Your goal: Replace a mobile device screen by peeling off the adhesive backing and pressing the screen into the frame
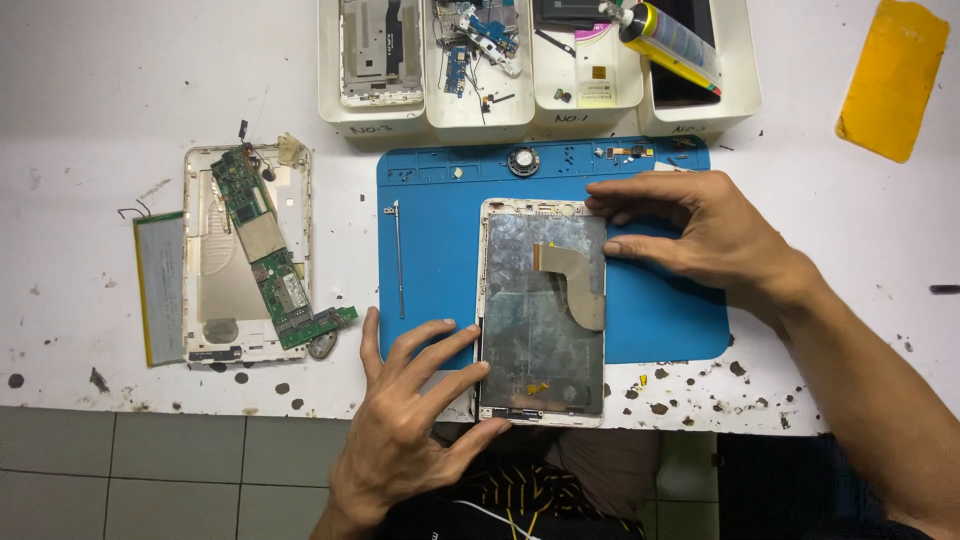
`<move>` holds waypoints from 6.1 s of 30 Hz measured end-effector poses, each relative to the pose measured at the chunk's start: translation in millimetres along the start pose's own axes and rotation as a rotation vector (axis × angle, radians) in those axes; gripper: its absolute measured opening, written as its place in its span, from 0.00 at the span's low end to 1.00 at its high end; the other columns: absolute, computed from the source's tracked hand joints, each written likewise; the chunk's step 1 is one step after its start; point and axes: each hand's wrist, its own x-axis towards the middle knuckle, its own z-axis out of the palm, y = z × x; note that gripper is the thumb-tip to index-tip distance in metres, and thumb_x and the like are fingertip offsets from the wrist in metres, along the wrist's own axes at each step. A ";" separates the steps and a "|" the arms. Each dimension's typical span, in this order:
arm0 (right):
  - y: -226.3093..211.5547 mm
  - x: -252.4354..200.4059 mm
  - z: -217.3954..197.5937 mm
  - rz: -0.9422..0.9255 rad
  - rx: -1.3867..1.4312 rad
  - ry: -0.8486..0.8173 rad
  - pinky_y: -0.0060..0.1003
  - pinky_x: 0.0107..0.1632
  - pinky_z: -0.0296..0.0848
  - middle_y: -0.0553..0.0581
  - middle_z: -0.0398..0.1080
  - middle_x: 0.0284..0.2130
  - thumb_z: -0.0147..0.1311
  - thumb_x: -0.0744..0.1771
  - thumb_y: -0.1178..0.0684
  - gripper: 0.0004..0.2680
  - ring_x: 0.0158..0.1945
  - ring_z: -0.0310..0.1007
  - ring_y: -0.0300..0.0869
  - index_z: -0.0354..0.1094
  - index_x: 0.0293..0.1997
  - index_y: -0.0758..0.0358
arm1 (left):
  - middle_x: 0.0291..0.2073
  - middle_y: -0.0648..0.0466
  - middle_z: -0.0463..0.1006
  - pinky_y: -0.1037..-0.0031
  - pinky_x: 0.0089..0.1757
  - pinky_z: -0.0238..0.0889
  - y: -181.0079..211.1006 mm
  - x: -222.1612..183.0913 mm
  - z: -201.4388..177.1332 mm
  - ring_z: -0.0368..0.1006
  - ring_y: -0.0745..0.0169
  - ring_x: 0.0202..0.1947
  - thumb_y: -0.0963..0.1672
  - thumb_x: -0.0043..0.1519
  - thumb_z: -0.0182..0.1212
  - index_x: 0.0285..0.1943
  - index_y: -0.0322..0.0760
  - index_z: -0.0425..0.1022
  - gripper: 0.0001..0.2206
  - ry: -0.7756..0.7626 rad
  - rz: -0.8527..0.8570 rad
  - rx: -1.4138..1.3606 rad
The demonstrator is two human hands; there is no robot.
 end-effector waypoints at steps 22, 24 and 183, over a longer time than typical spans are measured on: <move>-12.8 -17.5 29.0 0.253 -0.222 0.195 0.32 0.46 0.64 0.53 0.64 0.42 0.50 0.69 0.48 0.15 0.42 0.62 0.40 0.68 0.63 0.57 | 0.58 0.47 0.77 0.17 0.62 0.32 -1.3 0.3 0.3 0.70 0.44 0.59 0.54 0.59 0.69 0.48 0.41 0.80 0.18 -0.037 0.000 -0.033; -14.3 -19.6 25.7 0.330 0.387 0.247 0.33 0.58 0.74 0.58 0.71 0.54 0.50 0.68 0.57 0.11 0.55 0.71 0.41 0.63 0.57 0.65 | 0.55 0.48 0.79 0.19 0.62 0.34 0.2 0.7 0.8 0.73 0.46 0.58 0.54 0.59 0.68 0.49 0.42 0.80 0.18 0.013 -0.005 -0.057; -84.7 -35.0 4.4 -0.338 -0.824 0.128 0.42 0.43 0.78 0.59 0.79 0.44 0.62 0.66 0.44 0.20 0.41 0.80 0.47 0.71 0.60 0.66 | 0.49 0.49 0.84 0.81 0.31 0.65 -44.7 131.5 5.1 0.67 0.71 0.25 0.39 0.69 0.61 0.59 0.34 0.74 0.11 -0.100 0.228 -0.640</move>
